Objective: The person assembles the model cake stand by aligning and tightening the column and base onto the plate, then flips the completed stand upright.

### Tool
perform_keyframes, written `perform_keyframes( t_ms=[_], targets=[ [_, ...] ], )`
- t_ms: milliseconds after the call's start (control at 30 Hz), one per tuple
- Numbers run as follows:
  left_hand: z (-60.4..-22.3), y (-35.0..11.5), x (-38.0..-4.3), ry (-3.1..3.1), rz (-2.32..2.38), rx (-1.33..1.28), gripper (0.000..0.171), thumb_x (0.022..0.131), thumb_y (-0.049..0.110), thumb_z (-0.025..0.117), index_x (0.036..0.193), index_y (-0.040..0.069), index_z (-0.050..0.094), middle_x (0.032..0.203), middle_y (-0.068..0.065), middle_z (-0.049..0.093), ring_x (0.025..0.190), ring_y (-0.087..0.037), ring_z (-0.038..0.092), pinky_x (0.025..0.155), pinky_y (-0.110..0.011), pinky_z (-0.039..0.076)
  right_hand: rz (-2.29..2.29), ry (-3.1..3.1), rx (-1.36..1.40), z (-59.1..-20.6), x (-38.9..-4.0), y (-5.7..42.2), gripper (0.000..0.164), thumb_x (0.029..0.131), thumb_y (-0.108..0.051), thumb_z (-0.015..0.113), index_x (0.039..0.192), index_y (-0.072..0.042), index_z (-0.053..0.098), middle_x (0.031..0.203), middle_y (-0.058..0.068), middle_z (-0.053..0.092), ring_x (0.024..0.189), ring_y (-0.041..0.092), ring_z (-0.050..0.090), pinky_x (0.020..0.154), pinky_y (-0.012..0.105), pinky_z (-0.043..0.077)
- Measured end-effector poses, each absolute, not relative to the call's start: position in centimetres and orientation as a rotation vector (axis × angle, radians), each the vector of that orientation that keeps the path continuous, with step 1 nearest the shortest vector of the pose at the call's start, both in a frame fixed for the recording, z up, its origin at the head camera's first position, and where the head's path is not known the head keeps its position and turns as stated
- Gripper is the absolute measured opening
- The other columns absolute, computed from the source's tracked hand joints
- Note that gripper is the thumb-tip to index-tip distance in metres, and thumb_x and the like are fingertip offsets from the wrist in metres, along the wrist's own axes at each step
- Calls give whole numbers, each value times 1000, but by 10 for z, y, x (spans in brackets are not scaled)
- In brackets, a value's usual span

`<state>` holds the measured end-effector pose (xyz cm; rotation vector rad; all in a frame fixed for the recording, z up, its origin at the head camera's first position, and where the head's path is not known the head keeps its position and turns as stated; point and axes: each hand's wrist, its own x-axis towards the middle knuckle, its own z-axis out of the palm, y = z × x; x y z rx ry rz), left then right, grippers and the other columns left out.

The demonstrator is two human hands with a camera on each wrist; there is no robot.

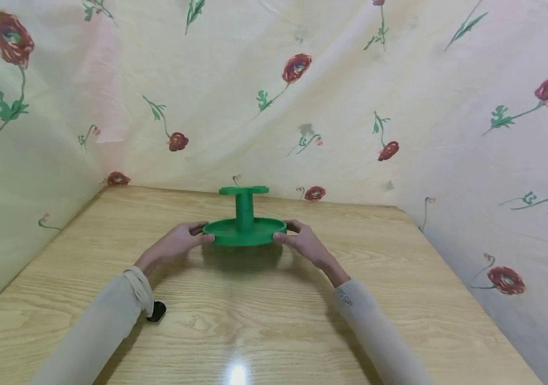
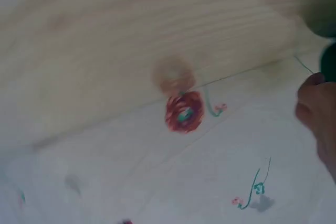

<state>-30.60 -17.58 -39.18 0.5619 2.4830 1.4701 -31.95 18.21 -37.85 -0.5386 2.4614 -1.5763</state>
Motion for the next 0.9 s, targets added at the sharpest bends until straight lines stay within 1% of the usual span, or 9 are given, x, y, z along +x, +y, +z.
perform_keyframes(
  t_ms=[100,200,300,367,433,533,667,767,900],
  targets=[
    [-379,-169,-303,2445,1514,490,84,106,55,52,157,-9,33,158,-29,39,148,-44,33,117,-60,29,-1634,2469,-460,-362,-313,180,64,105,-39,60,145,11,49,146,27,52,138,41,46,116,56,34],
    [-360,-163,-300,2419,1535,397,88,104,65,46,153,-8,43,158,-27,40,148,-44,33,119,-63,23,-1617,2443,-393,-345,-311,180,69,106,-50,53,139,11,56,142,25,57,136,39,50,115,51,37],
    [-339,-158,-300,2400,1524,317,94,101,73,41,146,-8,52,155,-25,45,146,-42,38,120,-62,21,-1580,2372,-319,-326,-312,181,73,106,-57,47,129,10,64,124,21,67,113,28,64,104,41,49],
    [-323,-154,-300,2386,1481,299,98,100,76,37,147,-8,51,152,-26,48,144,-41,42,120,-60,23,-1547,2325,-256,-313,-314,182,75,105,-61,45,120,10,66,108,19,69,94,22,66,92,34,55],
    [-308,-152,-302,2357,1419,313,99,100,76,31,149,-8,47,145,-27,55,139,-40,49,119,-57,28,-1516,2270,-203,-302,-315,183,77,103,-64,45,116,10,65,100,18,69,82,19,65,83,31,57],
    [-288,-151,-305,2316,1298,340,99,102,74,23,149,-10,45,131,-28,64,124,-37,62,115,-54,37,-1433,2233,-149,-288,-318,185,86,101,-69,43,115,13,64,98,21,71,81,22,69,81,32,60],
    [-267,-147,-311,2271,1174,288,104,100,76,19,133,-16,56,111,-26,72,102,-31,72,105,-48,49,-1301,2225,-100,-272,-321,187,99,99,-76,36,116,17,65,101,27,73,89,32,74,86,39,60],
    [-258,-142,-315,2232,1101,244,109,98,79,16,126,-17,60,108,-27,73,96,-31,74,99,-46,53,-1201,2237,-55,-260,-322,187,106,97,-81,31,112,17,68,100,30,73,93,38,75,84,42,61],
    [-252,-139,-317,2185,1040,228,112,98,80,12,122,-17,65,106,-28,74,94,-33,75,93,-44,57,-1052,2260,-14,-249,-322,188,113,94,-86,25,104,16,72,94,29,74,87,38,76,77,42,62]
  ],
)
